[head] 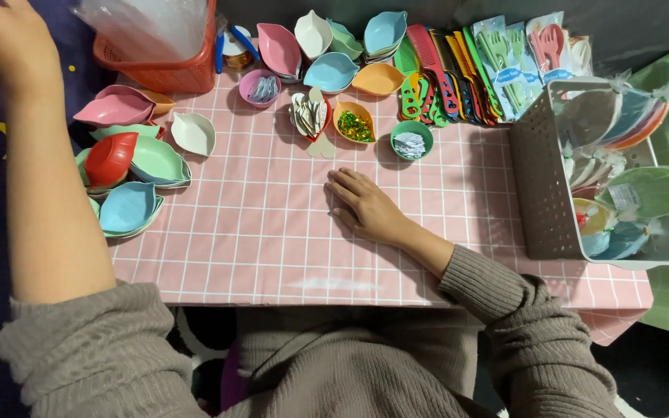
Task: Packaging small decorative beads and paper inserts into leaf-shaped plastic bags and sealing them.
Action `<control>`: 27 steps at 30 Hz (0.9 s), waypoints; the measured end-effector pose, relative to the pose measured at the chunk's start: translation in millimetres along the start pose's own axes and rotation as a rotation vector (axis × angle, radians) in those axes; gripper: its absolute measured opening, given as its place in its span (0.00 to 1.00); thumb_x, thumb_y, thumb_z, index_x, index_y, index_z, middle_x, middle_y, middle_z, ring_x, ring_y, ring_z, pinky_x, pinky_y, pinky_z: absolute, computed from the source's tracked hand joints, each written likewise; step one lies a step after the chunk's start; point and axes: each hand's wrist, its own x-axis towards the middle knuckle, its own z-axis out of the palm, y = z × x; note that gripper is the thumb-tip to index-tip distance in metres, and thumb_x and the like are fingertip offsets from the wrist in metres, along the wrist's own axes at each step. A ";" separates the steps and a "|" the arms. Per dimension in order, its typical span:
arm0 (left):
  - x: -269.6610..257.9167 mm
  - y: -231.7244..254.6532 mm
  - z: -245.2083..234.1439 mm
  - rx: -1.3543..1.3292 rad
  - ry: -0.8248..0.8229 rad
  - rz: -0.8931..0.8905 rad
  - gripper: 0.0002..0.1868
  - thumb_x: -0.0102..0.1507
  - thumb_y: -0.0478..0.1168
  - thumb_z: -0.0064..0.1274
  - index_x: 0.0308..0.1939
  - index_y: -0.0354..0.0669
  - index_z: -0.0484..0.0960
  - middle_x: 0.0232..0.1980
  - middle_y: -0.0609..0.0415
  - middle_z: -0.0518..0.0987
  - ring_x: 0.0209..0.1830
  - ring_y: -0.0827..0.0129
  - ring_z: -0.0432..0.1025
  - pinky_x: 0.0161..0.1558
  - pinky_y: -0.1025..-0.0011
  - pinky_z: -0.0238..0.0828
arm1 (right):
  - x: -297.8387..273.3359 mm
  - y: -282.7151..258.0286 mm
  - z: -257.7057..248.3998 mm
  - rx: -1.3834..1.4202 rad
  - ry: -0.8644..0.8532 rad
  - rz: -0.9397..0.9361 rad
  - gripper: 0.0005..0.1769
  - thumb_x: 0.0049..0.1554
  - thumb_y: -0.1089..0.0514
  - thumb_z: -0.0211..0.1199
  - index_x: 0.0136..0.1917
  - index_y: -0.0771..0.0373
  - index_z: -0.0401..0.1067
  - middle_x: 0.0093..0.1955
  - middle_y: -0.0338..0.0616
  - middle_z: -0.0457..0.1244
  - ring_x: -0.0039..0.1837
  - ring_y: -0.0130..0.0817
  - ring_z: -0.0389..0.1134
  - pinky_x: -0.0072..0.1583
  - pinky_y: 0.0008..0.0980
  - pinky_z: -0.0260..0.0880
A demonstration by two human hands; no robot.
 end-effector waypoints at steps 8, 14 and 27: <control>24.3 204.2 -195.8 -0.686 0.139 0.042 0.07 0.69 0.23 0.61 0.49 0.27 0.80 0.46 0.41 0.79 0.40 0.50 0.73 0.40 0.61 0.68 | 0.3 0.1 0.3 -0.001 0.003 -0.006 0.28 0.63 0.54 0.56 0.71 0.69 0.62 0.75 0.60 0.54 0.76 0.60 0.51 0.75 0.56 0.51; -28.6 270.2 -211.8 -1.171 -0.058 -0.224 0.11 0.69 0.26 0.59 0.52 0.30 0.75 0.46 0.44 0.71 0.42 0.57 0.78 0.49 0.65 0.79 | -1.0 4.3 0.7 0.249 0.134 -0.003 0.13 0.61 0.66 0.55 0.58 0.68 0.74 0.65 0.52 0.65 0.71 0.54 0.61 0.70 0.52 0.62; -135.3 337.0 -155.6 -1.864 -1.313 -0.396 0.34 0.56 0.20 0.58 0.62 0.40 0.61 0.39 0.47 0.72 0.26 0.64 0.76 0.32 0.65 0.82 | -1.2 -3.8 -10.3 0.876 0.250 0.343 0.16 0.66 0.51 0.51 0.54 0.61 0.76 0.44 0.45 0.71 0.47 0.29 0.70 0.55 0.32 0.68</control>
